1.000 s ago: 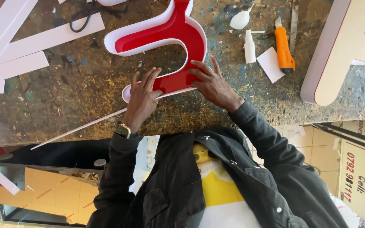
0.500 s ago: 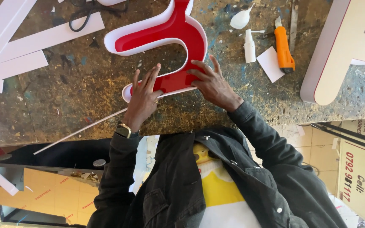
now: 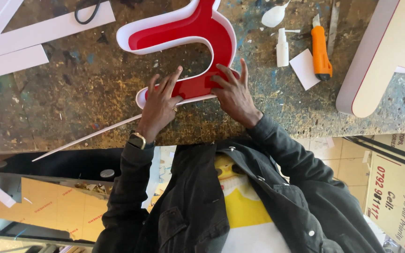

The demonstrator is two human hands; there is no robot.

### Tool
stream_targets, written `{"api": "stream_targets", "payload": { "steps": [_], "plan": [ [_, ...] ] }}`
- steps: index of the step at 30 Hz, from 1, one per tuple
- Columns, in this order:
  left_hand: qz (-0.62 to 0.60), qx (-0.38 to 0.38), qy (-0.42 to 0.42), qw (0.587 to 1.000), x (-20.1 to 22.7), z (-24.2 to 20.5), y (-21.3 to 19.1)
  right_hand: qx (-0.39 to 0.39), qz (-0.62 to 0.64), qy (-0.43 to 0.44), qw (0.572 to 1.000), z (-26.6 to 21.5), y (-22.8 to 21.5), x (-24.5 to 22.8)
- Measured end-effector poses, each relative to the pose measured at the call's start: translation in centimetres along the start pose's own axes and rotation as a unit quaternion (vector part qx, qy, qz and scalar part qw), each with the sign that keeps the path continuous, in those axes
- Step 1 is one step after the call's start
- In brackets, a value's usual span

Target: The person is assembling a large, red and white letter 'M' on a workbench. They use a spray bottle to apply a liquid to the edges of the letter and press the pieces together. They also use a utility knife to trim excess material from the edges of the letter.

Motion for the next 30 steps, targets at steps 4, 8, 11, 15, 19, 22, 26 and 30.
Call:
{"api": "stream_targets", "payload": {
  "steps": [4, 8, 11, 15, 19, 22, 26, 30],
  "plan": [
    [-0.009, 0.001, -0.003, 1.0, 0.3, 0.1, -0.5, 0.02, 0.023, -0.023, 0.999, -0.2, 1.1, 0.3],
    [-0.005, -0.01, -0.007, 1.0, 0.2, 0.0, -0.2, 0.024, 0.02, -0.022, 0.999, -0.2, 1.2, 0.2],
    [0.015, -0.018, -0.006, 1.0, 0.4, -0.2, -0.1, 0.018, 0.021, -0.012, 1.0, -0.2, 1.1, 0.0],
    [0.016, -0.02, -0.001, 1.0, 0.3, -0.1, 0.0, 0.024, 0.012, -0.022, 0.999, -0.1, 0.9, 0.0],
    [0.028, -0.011, 0.008, 1.0, 0.3, -0.2, -0.1, 0.015, -0.012, -0.025, 1.0, 0.0, -0.6, -0.4],
    [0.033, -0.007, 0.019, 0.999, 0.3, -0.2, -0.1, 0.007, -0.011, -0.034, 0.999, 0.0, -0.3, -0.4],
    [0.024, 0.0, 0.018, 1.0, 0.6, -0.1, -0.6, 0.006, -0.01, -0.038, 0.999, -0.1, -0.2, -0.4],
    [0.018, 0.009, 0.017, 1.0, 0.6, 0.0, -0.9, 0.021, 0.002, -0.039, 0.999, -0.1, -0.2, -0.3]
  ]
}}
Point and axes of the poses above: each hand's wrist, its own z-axis towards the middle knuckle, its own y-axis out of the palm, x = y × z, the point moved 9 cm from there along z, towards the middle knuckle, and after that the axes turned 5 degrees about y, right-handed, at the moved point
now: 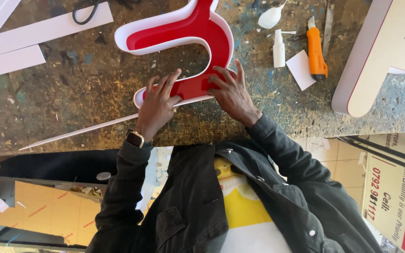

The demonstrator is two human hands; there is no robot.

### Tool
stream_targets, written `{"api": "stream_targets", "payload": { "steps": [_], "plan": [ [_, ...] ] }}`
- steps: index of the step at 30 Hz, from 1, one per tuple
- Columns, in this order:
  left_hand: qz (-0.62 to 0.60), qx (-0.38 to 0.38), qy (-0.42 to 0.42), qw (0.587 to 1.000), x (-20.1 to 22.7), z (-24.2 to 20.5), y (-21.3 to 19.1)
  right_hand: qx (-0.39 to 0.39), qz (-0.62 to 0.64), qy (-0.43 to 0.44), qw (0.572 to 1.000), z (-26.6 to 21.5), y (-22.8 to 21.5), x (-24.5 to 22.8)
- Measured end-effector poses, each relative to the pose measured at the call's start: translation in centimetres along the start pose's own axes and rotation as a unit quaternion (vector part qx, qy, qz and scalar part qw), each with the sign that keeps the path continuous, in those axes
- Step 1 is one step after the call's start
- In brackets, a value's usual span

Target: The person is assembling a large, red and white letter 'M' on a workbench. They use a spray bottle to apply a liquid to the edges of the letter and press the pieces together. They also use a utility knife to trim excess material from the edges of the letter.

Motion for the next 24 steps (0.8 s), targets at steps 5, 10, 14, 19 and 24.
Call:
{"api": "stream_targets", "payload": {
  "steps": [5, 10, 14, 19, 24],
  "plan": [
    [-0.007, -0.005, -0.006, 1.0, -0.4, -0.3, 0.6, 0.006, 0.005, -0.008, 1.0, -0.1, 0.3, -0.1],
    [-0.001, 0.003, -0.004, 1.0, -0.2, -0.1, 0.2, 0.015, 0.036, -0.013, 0.999, -0.4, -1.0, 1.0],
    [-0.006, -0.013, -0.003, 1.0, -0.5, -0.4, 0.8, 0.25, 0.227, 0.168, 0.926, -1.2, -5.3, 10.6],
    [-0.02, -0.016, 0.006, 1.0, -0.4, -0.2, 1.4, 0.342, 0.088, 0.255, 0.9, 0.7, -3.1, 22.7],
    [-0.005, -0.027, 0.001, 1.0, -0.4, -0.3, 1.3, 0.183, 0.386, 0.245, 0.87, 3.4, -6.0, 18.6]
  ]
}}
Point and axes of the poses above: each hand's wrist, its own z-axis towards the middle knuckle, its own y-axis out of the palm, x = y × z, the point moved 9 cm from there along z, towards the middle knuckle, and after that the axes turned 5 degrees about y, right-handed, at the moved point
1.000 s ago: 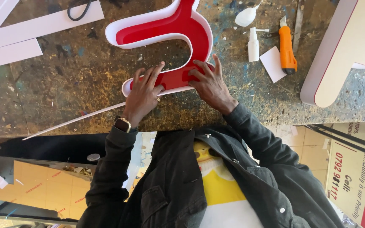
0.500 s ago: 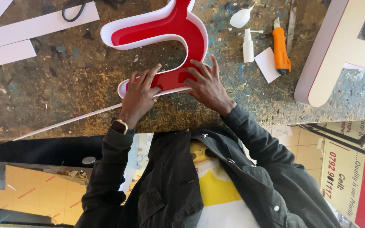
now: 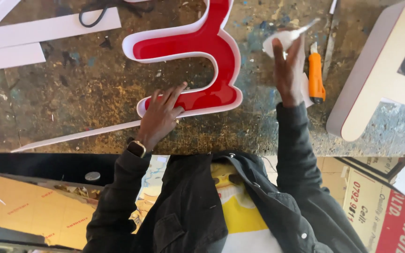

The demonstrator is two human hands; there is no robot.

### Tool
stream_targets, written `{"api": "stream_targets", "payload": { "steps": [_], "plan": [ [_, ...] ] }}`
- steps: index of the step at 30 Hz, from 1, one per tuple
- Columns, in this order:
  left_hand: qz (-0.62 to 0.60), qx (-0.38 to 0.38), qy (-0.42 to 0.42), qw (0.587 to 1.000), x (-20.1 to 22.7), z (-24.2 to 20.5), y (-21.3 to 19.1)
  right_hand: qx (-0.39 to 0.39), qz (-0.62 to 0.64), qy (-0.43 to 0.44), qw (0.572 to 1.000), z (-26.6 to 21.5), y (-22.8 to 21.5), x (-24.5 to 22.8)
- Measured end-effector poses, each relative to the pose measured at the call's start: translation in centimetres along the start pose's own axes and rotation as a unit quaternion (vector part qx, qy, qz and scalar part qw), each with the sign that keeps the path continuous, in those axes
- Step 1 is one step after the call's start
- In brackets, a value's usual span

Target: The person is assembling a large, red and white letter 'M' on a workbench. They use a spray bottle to apply a liquid to the edges of the letter and press the pieces together. They also use a utility knife to trim excess material from the edges of the letter.

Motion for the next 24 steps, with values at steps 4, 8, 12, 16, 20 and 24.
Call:
{"api": "stream_targets", "payload": {
  "steps": [4, 8, 12, 16, 20, 24],
  "plan": [
    [0.002, 0.034, -0.005, 0.999, 0.1, 0.3, -1.2, -0.096, 0.055, 0.033, 0.993, -4.6, 0.9, -1.6],
    [-0.019, 0.014, -0.008, 1.0, 0.1, 0.7, -1.8, -0.278, -0.076, 0.117, 0.95, -7.3, 4.4, -5.1],
    [-0.049, 0.003, -0.007, 0.999, -0.1, 0.7, -1.0, -0.283, -0.191, 0.165, 0.925, -8.8, 7.1, -2.9],
    [-0.03, -0.008, -0.012, 0.999, -0.3, 0.9, -1.0, -0.299, -0.203, 0.194, 0.912, -8.5, 9.7, -3.4],
    [-0.026, -0.017, 0.0, 1.0, -0.1, 1.0, -1.5, -0.331, -0.229, 0.19, 0.895, -8.7, 11.6, -3.1],
    [-0.011, -0.016, 0.007, 1.0, -0.2, 1.4, -2.4, -0.336, -0.231, 0.172, 0.897, -8.6, 11.6, -2.9]
  ]
}}
Point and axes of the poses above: each hand's wrist, its own z-axis towards the middle knuckle, its own y-axis out of the palm, x = y × z, the point moved 9 cm from there along z, towards the middle knuckle, and after that the axes turned 5 degrees about y, right-handed, at the moved point
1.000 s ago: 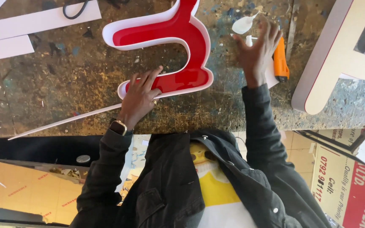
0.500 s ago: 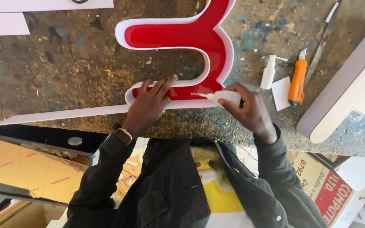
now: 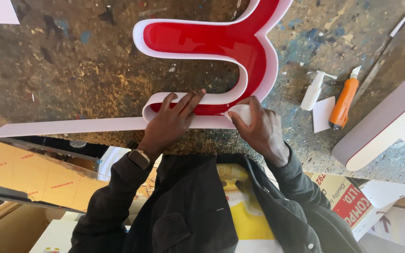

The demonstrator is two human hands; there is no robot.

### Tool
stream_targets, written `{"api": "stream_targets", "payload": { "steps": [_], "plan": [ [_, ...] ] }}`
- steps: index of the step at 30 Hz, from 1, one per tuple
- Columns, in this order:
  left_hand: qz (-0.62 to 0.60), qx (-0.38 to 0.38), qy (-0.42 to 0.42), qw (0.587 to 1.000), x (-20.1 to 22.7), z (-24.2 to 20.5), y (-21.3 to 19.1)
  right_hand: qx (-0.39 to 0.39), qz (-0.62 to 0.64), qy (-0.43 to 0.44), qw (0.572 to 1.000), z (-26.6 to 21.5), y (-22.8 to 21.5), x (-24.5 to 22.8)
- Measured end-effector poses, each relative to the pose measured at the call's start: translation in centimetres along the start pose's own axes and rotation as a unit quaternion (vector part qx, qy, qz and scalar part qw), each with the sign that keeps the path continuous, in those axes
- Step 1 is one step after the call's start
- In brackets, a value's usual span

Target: The person is assembling a large, red and white letter 'M' on a workbench. They use a spray bottle to apply a liquid to the edges of the letter and press the pieces together. They also use a utility knife to trim excess material from the edges of the letter.

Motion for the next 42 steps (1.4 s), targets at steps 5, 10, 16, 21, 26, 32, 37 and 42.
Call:
{"api": "stream_targets", "payload": {
  "steps": [5, 10, 16, 21, 26, 32, 37, 42],
  "plan": [
    [0.002, 0.008, 0.0, 1.0, 0.1, -0.1, 0.0, 0.029, 0.011, -0.045, 0.999, -0.3, 0.5, -1.5],
    [0.011, -0.004, 0.001, 1.0, 0.0, -0.1, 0.1, 0.053, 0.004, -0.057, 0.997, -0.7, 0.3, -1.2],
    [0.008, -0.018, 0.004, 1.0, 0.1, -0.2, 0.6, 0.067, 0.023, -0.113, 0.991, -0.6, 1.2, -3.0],
    [0.03, -0.02, 0.007, 0.999, 0.1, -0.2, 0.2, 0.051, 0.03, -0.137, 0.989, -0.6, 0.9, -4.3],
    [0.035, -0.009, 0.01, 0.999, 0.2, -0.2, 0.0, 0.039, 0.046, -0.144, 0.988, -0.3, 2.1, -4.9],
    [0.031, -0.001, 0.011, 0.999, 0.1, -0.3, -0.1, 0.039, 0.015, -0.143, 0.989, 0.2, 2.4, -2.3],
    [0.026, 0.0, 0.013, 1.0, 0.2, -0.6, 0.5, 0.059, -0.034, -0.106, 0.992, -0.5, -0.9, -0.7],
    [0.024, -0.009, 0.012, 1.0, 0.2, -0.6, 0.6, 0.087, -0.074, -0.111, 0.987, -0.9, -2.4, -0.1]
  ]
}}
Point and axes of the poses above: each hand's wrist, its own z-axis towards the middle knuckle, its own y-axis out of the palm, x = y × z, the point moved 9 cm from there along z, towards the middle knuckle, and after that the axes turned 5 degrees about y, right-handed, at the moved point
